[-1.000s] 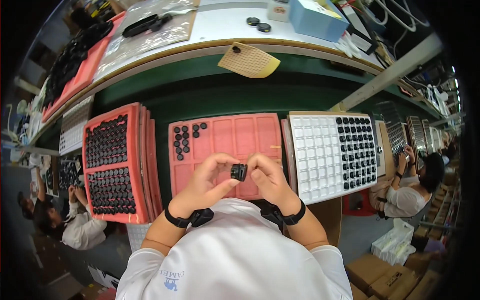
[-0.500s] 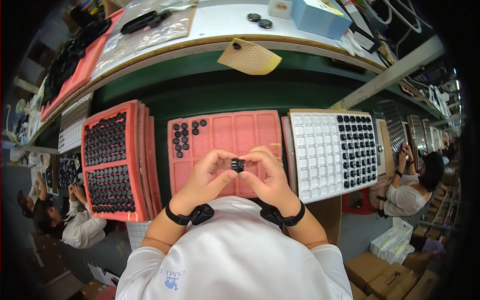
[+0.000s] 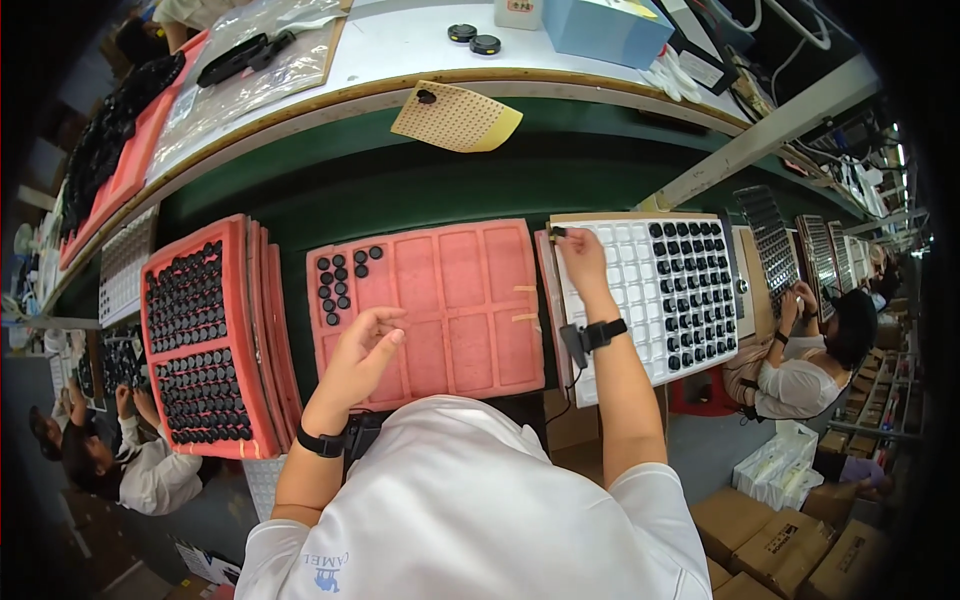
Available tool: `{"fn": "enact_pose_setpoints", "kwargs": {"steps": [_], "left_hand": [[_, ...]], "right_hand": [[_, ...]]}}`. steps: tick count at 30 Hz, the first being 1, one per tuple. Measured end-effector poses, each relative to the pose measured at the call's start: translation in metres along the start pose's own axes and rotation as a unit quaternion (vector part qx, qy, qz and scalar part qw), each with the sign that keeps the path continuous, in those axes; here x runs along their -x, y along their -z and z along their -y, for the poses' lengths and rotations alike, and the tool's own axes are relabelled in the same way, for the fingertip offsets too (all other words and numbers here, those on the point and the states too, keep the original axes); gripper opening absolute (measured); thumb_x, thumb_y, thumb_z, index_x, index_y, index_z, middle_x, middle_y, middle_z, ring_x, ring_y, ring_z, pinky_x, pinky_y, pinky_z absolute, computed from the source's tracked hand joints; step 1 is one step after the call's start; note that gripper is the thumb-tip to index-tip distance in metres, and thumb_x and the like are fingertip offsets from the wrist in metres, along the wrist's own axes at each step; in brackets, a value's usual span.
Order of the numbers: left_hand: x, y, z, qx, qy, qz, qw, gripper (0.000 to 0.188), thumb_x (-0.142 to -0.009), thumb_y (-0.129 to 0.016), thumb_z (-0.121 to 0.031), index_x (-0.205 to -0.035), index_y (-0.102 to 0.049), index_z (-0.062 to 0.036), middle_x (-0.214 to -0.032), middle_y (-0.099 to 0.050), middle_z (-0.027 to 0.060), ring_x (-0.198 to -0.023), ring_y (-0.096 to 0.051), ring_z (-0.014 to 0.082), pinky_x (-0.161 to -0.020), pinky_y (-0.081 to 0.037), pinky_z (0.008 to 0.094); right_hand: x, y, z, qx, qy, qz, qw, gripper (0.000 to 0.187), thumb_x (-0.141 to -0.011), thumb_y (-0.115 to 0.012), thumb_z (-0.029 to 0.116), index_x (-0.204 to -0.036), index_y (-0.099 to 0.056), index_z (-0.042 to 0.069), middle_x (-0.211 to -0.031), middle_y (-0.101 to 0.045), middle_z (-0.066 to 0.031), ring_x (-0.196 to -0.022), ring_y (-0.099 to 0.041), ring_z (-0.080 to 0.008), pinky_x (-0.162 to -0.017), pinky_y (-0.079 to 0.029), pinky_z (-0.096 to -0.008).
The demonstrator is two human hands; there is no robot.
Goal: The person assembles camera lenses by hand, joining components from a pink tray together and placing the completed units into a white grid tray. After filling the grid tray, the person moves it aside and continues the assembly process with a new tray.
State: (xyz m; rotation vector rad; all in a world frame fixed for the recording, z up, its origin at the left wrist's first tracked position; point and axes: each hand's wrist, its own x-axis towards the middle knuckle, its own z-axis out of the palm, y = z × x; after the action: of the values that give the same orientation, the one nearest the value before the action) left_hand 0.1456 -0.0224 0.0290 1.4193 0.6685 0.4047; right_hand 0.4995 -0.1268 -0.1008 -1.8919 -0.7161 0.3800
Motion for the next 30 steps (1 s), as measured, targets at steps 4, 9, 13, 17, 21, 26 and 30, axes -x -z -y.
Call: {"fn": "enact_pose_setpoints", "kwargs": {"steps": [4, 9, 13, 17, 21, 26, 30], "left_hand": [[0.005, 0.004, 0.01, -0.025, 0.01, -0.018, 0.999, 0.025, -0.089, -0.053, -0.007, -0.112, -0.051, 0.0015, -0.094, -0.055, 0.0041, -0.087, -0.052, 0.0103, -0.078, -0.043, 0.0238], [0.009, 0.009, 0.016, -0.027, 0.049, -0.037, 0.998, 0.022, -0.089, -0.05, -0.007, -0.11, -0.051, 0.0024, -0.098, -0.057, 0.0066, -0.092, -0.054, 0.0133, -0.083, -0.045, 0.0278], [0.009, 0.012, 0.022, -0.026, 0.052, -0.046, 0.997, 0.021, -0.089, -0.05, -0.006, -0.109, -0.051, 0.0023, -0.098, -0.057, 0.0063, -0.092, -0.054, 0.0126, -0.083, -0.045, 0.0276], [0.01, 0.011, 0.029, -0.03, 0.041, -0.055, 0.997, 0.021, -0.089, -0.053, -0.007, -0.108, -0.052, 0.0015, -0.095, -0.057, 0.0056, -0.088, -0.054, 0.0113, -0.079, -0.045, 0.0262], [0.014, 0.014, 0.032, -0.046, 0.034, -0.07, 0.996, 0.021, -0.088, -0.056, -0.009, -0.106, -0.054, 0.0007, -0.091, -0.058, 0.0043, -0.084, -0.055, 0.0103, -0.075, -0.045, 0.0243], [0.011, 0.019, 0.049, -0.085, 0.044, -0.071, 0.993, 0.02, -0.088, -0.055, -0.009, -0.105, -0.054, 0.001, -0.093, -0.059, 0.0044, -0.087, -0.055, 0.0104, -0.077, -0.045, 0.0251], [0.008, 0.045, 0.107, -0.121, 0.033, -0.117, 0.985, 0.022, -0.084, -0.058, -0.011, -0.102, -0.056, 0.001, -0.085, -0.061, 0.0067, -0.077, -0.057, 0.0132, -0.069, -0.046, 0.0262]], "right_hand": [[-0.019, 0.01, -0.037, 0.123, 0.047, -0.035, 0.991, 0.021, -0.076, -0.064, 0.008, -0.094, -0.058, -0.002, -0.08, -0.061, -0.0104, -0.071, -0.059, -0.0182, -0.065, -0.048, -0.0289], [-0.018, 0.006, -0.041, 0.204, 0.053, -0.029, 0.977, 0.016, -0.073, -0.064, 0.007, -0.086, -0.06, -0.001, -0.082, -0.059, -0.0162, -0.076, -0.057, -0.0309, -0.07, -0.047, -0.0384], [-0.016, 0.0, -0.037, 0.264, 0.111, -0.043, 0.957, 0.021, -0.072, -0.066, 0.009, -0.09, -0.06, -0.002, -0.079, -0.059, -0.0138, -0.075, -0.057, -0.0288, -0.07, -0.046, -0.0369], [-0.014, 0.004, -0.042, 0.258, 0.146, -0.035, 0.955, 0.026, -0.072, -0.066, 0.01, -0.094, -0.059, -0.001, -0.082, -0.058, -0.0145, -0.081, -0.056, -0.0303, -0.073, -0.045, -0.0388], [0.011, 0.005, -0.01, 0.24, 0.151, -0.087, 0.955, 0.034, -0.072, -0.064, 0.007, -0.104, -0.052, 0.0, -0.097, -0.054, -0.0173, -0.088, -0.053, -0.0339, -0.077, -0.044, -0.0403], [0.056, -0.016, 0.023, 0.16, 0.195, -0.04, 0.967, 0.03, -0.074, -0.061, 0.005, -0.103, -0.053, 0.0, -0.095, -0.053, -0.0161, -0.085, -0.052, -0.0325, -0.076, -0.043, -0.0396], [0.101, -0.044, 0.015, 0.256, 0.167, 0.143, 0.941, 0.03, -0.075, -0.059, 0.006, -0.105, -0.054, 0.0, -0.101, -0.055, -0.0165, -0.094, -0.051, -0.0338, -0.082, -0.043, -0.0388]]}}
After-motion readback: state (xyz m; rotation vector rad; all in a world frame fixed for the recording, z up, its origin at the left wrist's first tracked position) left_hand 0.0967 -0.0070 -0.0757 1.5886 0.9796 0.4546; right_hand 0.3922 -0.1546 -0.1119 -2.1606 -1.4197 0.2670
